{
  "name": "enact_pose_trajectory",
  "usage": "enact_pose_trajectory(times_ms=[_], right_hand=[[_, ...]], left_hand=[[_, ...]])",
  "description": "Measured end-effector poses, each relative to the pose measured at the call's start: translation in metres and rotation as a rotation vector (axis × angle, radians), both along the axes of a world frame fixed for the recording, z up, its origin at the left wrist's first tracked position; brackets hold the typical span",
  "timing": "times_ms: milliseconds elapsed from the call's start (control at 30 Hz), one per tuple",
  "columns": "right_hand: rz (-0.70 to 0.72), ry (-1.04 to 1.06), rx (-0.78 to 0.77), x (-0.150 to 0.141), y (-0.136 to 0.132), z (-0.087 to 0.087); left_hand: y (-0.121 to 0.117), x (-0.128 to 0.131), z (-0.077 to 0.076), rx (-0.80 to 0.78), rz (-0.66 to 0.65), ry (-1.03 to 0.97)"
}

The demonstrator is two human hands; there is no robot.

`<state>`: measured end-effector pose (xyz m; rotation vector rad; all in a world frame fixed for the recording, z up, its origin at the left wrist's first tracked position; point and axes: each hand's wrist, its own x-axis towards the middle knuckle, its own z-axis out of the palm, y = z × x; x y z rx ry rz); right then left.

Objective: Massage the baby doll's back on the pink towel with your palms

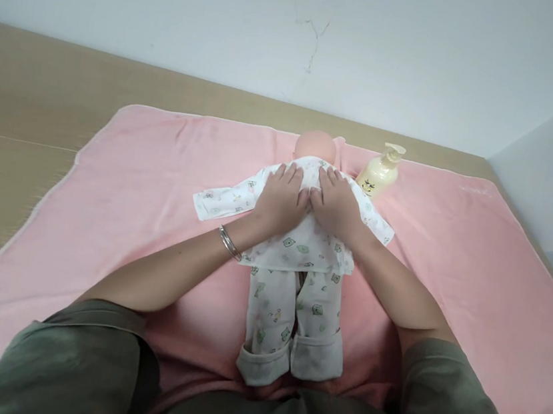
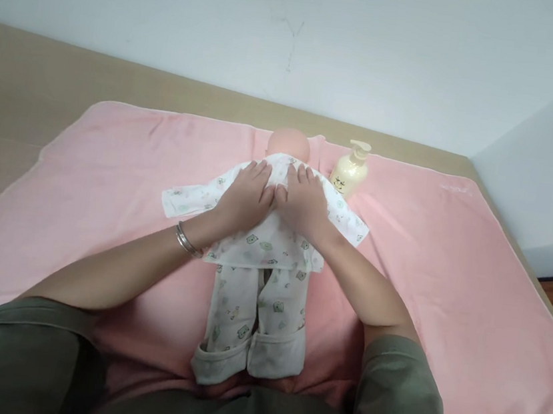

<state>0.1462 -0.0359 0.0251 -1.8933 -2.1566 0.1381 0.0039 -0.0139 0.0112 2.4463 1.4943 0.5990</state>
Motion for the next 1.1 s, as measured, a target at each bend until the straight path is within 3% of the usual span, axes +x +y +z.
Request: enact_pose_trajectory(times_ms=[167, 533, 733, 933, 1100], right_hand=[[-0.040, 0.012, 0.006, 0.008, 0.014, -0.003], [-0.052, -0.039, 0.002, -0.004, -0.003, 0.002], [-0.048, -0.034, 0.007, -0.012, -0.013, 0.003], [-0.016, -0.054, 0.013, -0.016, -0.026, 0.004], [0.012, -0.035, -0.036, -0.008, -0.016, 0.008]], left_hand=[[-0.023, 0.003, -0.001, 0.031, -0.030, -0.004], [0.011, -0.004, -0.011, -0.046, 0.027, -0.193], [0.009, -0.005, -0.014, -0.001, 0.001, -0.207], [0.013, -0.007, -0.008, 0.011, -0.009, -0.140], [-0.007, -0.002, -0.003, 0.086, -0.029, -0.065]])
